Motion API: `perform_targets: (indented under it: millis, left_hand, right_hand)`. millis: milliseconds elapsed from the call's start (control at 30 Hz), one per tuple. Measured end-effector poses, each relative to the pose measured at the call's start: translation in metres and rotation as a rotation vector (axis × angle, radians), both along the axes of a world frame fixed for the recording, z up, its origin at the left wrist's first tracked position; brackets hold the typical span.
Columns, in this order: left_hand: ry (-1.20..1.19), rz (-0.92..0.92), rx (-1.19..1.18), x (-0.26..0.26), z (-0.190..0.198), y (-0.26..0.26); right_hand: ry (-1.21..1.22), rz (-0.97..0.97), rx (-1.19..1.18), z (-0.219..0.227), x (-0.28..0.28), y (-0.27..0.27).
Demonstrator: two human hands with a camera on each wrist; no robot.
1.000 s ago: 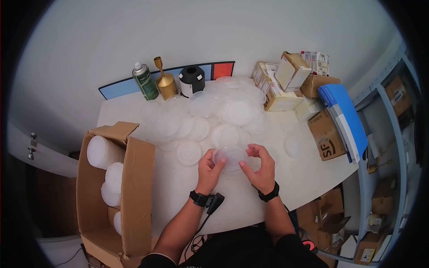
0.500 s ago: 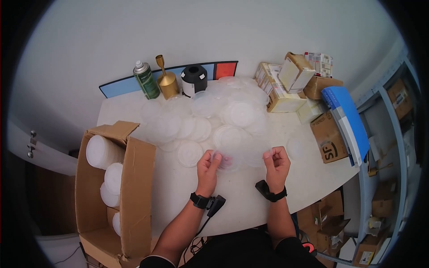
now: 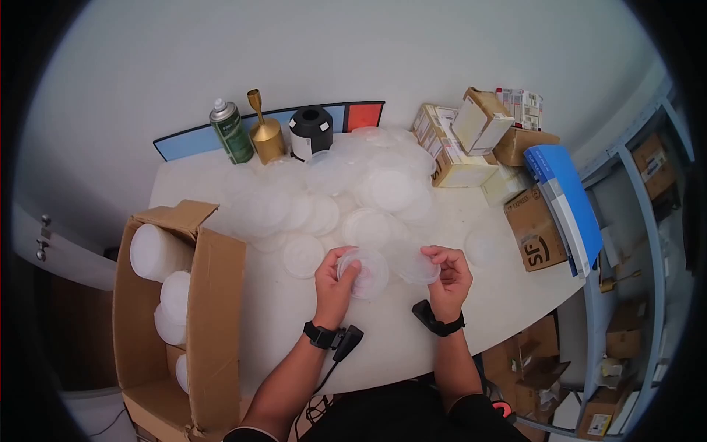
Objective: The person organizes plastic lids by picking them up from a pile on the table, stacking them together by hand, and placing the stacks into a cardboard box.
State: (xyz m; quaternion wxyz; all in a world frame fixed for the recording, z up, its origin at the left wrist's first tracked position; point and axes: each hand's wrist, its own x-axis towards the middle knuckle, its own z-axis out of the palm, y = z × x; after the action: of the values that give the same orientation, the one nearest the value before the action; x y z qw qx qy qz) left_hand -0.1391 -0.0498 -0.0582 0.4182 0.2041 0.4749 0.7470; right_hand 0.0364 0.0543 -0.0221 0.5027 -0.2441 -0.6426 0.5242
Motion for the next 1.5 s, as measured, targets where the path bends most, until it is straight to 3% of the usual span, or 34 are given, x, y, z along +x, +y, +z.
perform_targets:
  millis: [67, 267, 367, 567, 700, 767, 967, 1167, 1267, 1400, 1500]
  left_hand:
    - [-0.004, -0.036, 0.007, 0.001, 0.008, -0.002]
    - [-0.076, -0.179, 0.012, -0.005, 0.003, -0.004]
    - [-0.061, -0.187, 0.011, -0.004, 0.005, -0.003]
    - [-0.038, -0.228, 0.057, -0.007, 0.003, -0.003]
    - [-0.177, -0.279, 0.056, -0.006, -0.002, -0.003]
    - [-0.137, -0.276, 0.025, -0.005, 0.0, -0.002]
    - [-0.203, -0.314, 0.008, -0.004, -0.013, -0.002]
    - [-0.249, -0.351, 0.05, -0.004, -0.009, -0.003]
    - [-0.263, -0.363, 0.057, -0.003, -0.008, -0.002]
    - [-0.182, -0.365, 0.037, -0.005, -0.016, -0.001]
    - [-0.287, -0.365, 0.063, -0.004, -0.011, -0.002]
  right_hand:
    - [0.001, 0.046, 0.024, 0.0, 0.001, -0.001]
    - [0.008, 0.425, 0.044, 0.018, 0.002, -0.002]
    - [-0.082, 0.387, 0.04, 0.014, -0.004, -0.006]
    - [-0.3, 0.273, 0.304, 0.016, -0.021, -0.017]
    - [-0.321, 0.298, 0.313, 0.018, -0.025, -0.02]
    - [-0.316, 0.304, 0.298, 0.018, -0.025, -0.018]
    - [-0.281, 0.354, 0.103, 0.018, -0.024, -0.017]
    - [-0.258, 0.369, 0.074, 0.017, -0.025, -0.017]
    - [-0.037, 0.378, -0.184, 0.008, -0.025, -0.019]
    - [0.026, 0.301, -0.304, 0.006, -0.022, -0.016]
    - [0.015, 0.272, -0.305, 0.008, -0.022, -0.015]
